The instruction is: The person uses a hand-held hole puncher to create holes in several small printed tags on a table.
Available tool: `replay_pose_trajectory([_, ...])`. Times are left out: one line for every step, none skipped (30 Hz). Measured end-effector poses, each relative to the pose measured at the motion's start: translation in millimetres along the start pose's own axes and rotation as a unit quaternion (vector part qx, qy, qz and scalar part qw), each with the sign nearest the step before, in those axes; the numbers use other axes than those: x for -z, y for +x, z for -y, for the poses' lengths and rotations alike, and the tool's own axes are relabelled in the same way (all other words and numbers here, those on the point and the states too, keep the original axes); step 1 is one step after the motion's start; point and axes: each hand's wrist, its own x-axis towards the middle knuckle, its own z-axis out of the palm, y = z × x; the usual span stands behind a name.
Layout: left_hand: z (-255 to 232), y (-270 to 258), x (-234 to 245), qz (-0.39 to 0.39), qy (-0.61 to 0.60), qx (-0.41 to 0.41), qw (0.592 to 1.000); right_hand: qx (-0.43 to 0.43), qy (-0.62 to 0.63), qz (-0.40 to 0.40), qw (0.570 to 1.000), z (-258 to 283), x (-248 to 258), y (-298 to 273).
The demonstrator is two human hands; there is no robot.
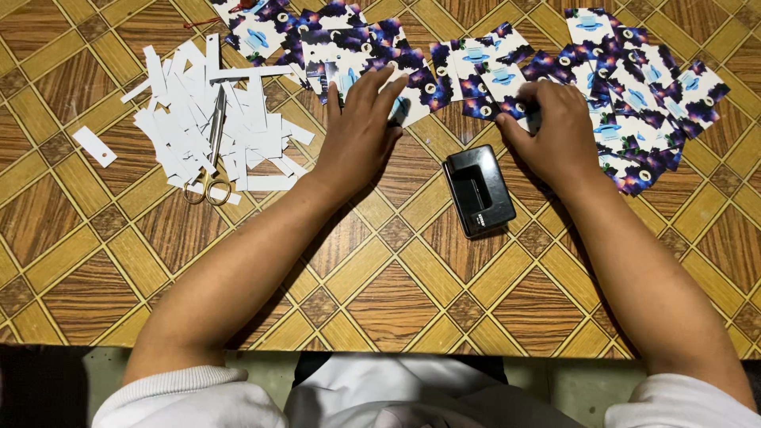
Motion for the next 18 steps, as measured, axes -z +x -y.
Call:
replay_pose_trajectory([-2,0,1,-0.001,0.001,-0.002,1.000,0.000,0.000,-0.002,1.000,-1,-1,-1])
replay_pose_trajectory([-3,0,3,-0.013,0.000,-0.017,1.000,0.020,-0.014,-0.029,0.999,-2,-2,-2])
replay_pose_trajectory([-5,-1,4,-0.026,0.000,-0.032,0.999,0.039,-0.027,-0.056,0.997,-3,-3,-3])
replay_pose_trajectory([-7,-1,2,-0.025,-0.001,-0.033,0.999,0.038,-0.028,-0.057,0.997,-3,1,-3])
replay_pose_trajectory([-9,-1,0,-0.051,-0.021,-0.053,0.997,0.071,-0.083,-0.145,0.983,-3,5,-3])
replay_pose_trajectory([-11,-1,-1,-0.077,-0.041,-0.073,0.994,0.106,-0.137,-0.231,0.958,-2,9,-2])
replay_pose_trajectory([-18,-5,1,-0.077,-0.041,-0.074,0.993,0.105,-0.138,-0.232,0.957,6,16,-4])
replay_pose_trajectory([-26,-9,4,-0.073,-0.156,-0.048,0.984,0.181,-0.102,-0.282,0.937,15,23,-5])
replay_pose_trajectory([-34,-13,6,-0.068,-0.269,-0.021,0.960,0.256,-0.065,-0.330,0.906,23,30,-5])
replay_pose_trajectory([-38,-16,4,-0.069,-0.270,-0.022,0.960,0.257,-0.066,-0.330,0.906,15,23,-13])
replay_pose_trajectory([-42,-20,2,-0.012,-0.497,0.046,0.866,0.321,-0.039,-0.262,0.909,6,16,-20])
replay_pose_trajectory([-47,-25,0,0.047,-0.691,0.113,0.712,0.384,-0.009,-0.190,0.903,-2,9,-29])
replay_pose_trajectory([-44,-26,-7,0.048,-0.692,0.114,0.712,0.384,-0.009,-0.189,0.904,19,11,-26])
replay_pose_trajectory([-41,-27,-13,0.048,-0.725,0.139,0.673,0.404,0.032,-0.209,0.890,39,12,-24])
replay_pose_trajectory([-39,-27,-19,0.048,-0.756,0.164,0.632,0.424,0.073,-0.229,0.873,59,14,-21])
replay_pose_trajectory([-42,-26,-13,0.049,-0.756,0.164,0.632,0.424,0.073,-0.229,0.874,68,18,-19])
replay_pose_trajectory([-45,-24,-8,0.016,-0.746,0.188,0.638,0.408,0.112,-0.222,0.878,76,23,-17])
replay_pose_trajectory([-48,-22,-2,-0.016,-0.735,0.211,0.644,0.391,0.151,-0.216,0.882,85,27,-14])
